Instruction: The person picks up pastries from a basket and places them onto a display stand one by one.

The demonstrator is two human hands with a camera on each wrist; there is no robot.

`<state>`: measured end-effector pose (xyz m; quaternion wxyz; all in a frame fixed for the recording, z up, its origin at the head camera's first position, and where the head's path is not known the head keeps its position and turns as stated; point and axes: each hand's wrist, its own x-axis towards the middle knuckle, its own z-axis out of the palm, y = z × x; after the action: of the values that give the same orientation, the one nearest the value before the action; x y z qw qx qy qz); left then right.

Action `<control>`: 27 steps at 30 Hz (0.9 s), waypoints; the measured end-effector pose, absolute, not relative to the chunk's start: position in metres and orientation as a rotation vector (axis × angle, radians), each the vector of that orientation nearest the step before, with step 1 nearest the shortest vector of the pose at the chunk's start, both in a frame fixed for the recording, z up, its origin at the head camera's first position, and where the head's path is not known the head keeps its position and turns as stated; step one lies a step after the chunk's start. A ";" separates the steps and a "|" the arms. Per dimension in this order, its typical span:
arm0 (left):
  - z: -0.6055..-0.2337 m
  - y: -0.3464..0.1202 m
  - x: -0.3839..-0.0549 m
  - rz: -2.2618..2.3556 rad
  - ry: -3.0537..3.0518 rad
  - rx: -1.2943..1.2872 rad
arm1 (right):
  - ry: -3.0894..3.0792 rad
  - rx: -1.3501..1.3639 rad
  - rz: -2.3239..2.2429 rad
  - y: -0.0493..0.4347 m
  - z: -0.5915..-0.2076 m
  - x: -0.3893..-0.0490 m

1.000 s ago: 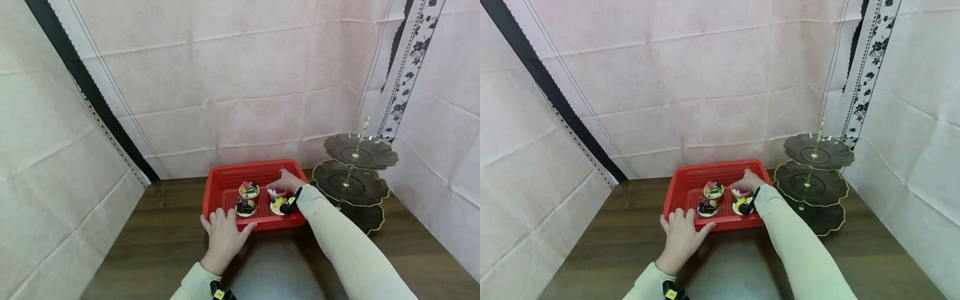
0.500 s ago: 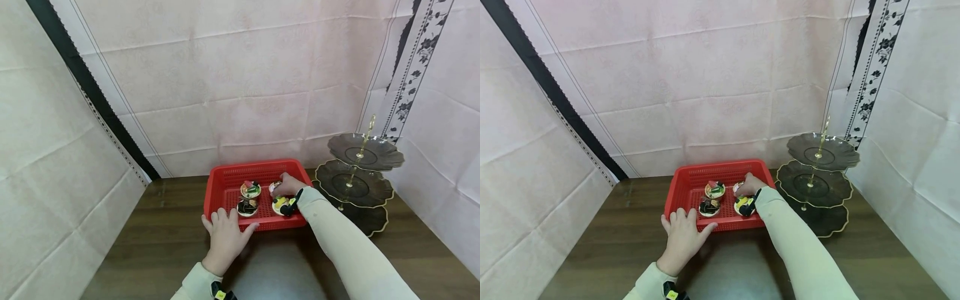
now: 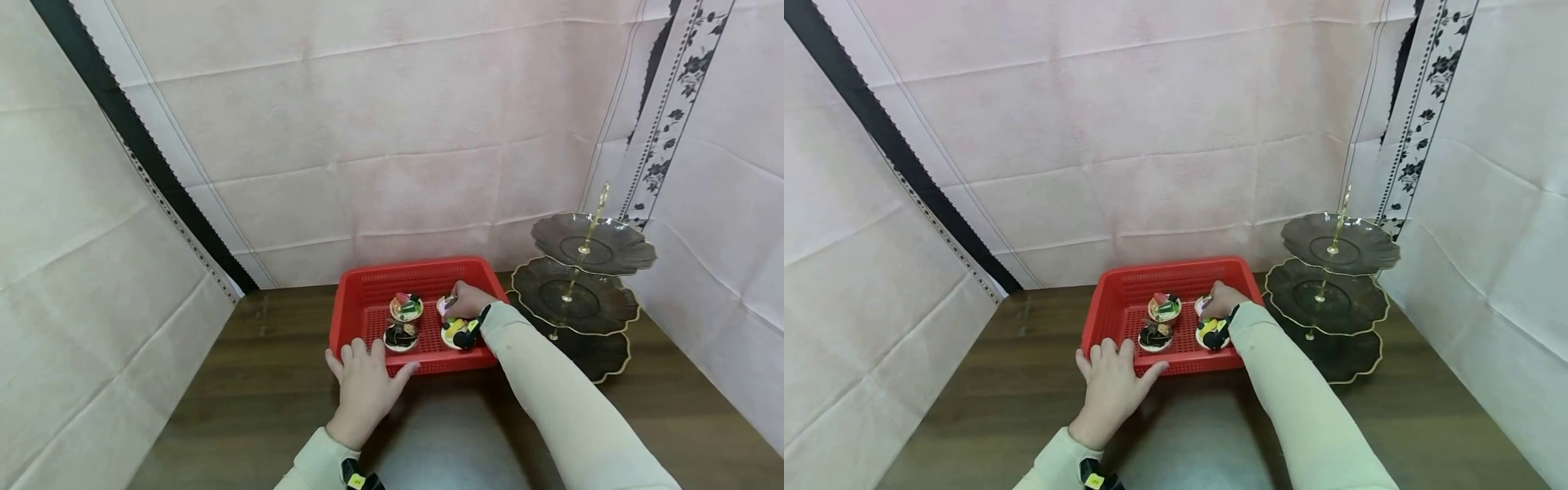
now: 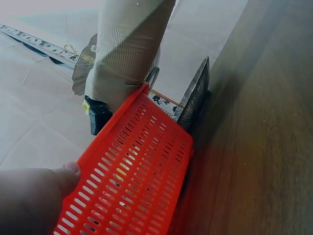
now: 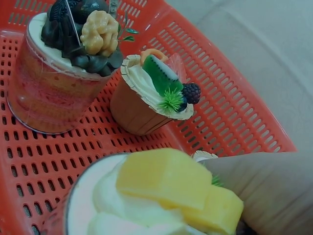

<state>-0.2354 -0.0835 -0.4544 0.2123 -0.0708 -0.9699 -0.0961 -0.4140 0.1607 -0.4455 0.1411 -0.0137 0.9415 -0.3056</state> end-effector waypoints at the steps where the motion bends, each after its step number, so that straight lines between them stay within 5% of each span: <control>1: -0.455 -0.085 -0.235 -0.264 -2.693 -0.195 | 2.718 -0.042 -0.887 0.160 -0.446 -0.415; 27: -0.460 -0.086 -0.238 -0.247 -2.660 -0.226 | 2.815 0.030 -0.919 0.159 -0.429 -0.406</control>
<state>-0.2376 -0.0862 -0.4599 0.2283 -0.0819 -0.9660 -0.0895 -0.4060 0.1591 -0.4286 0.0897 0.0099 0.9467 -0.3091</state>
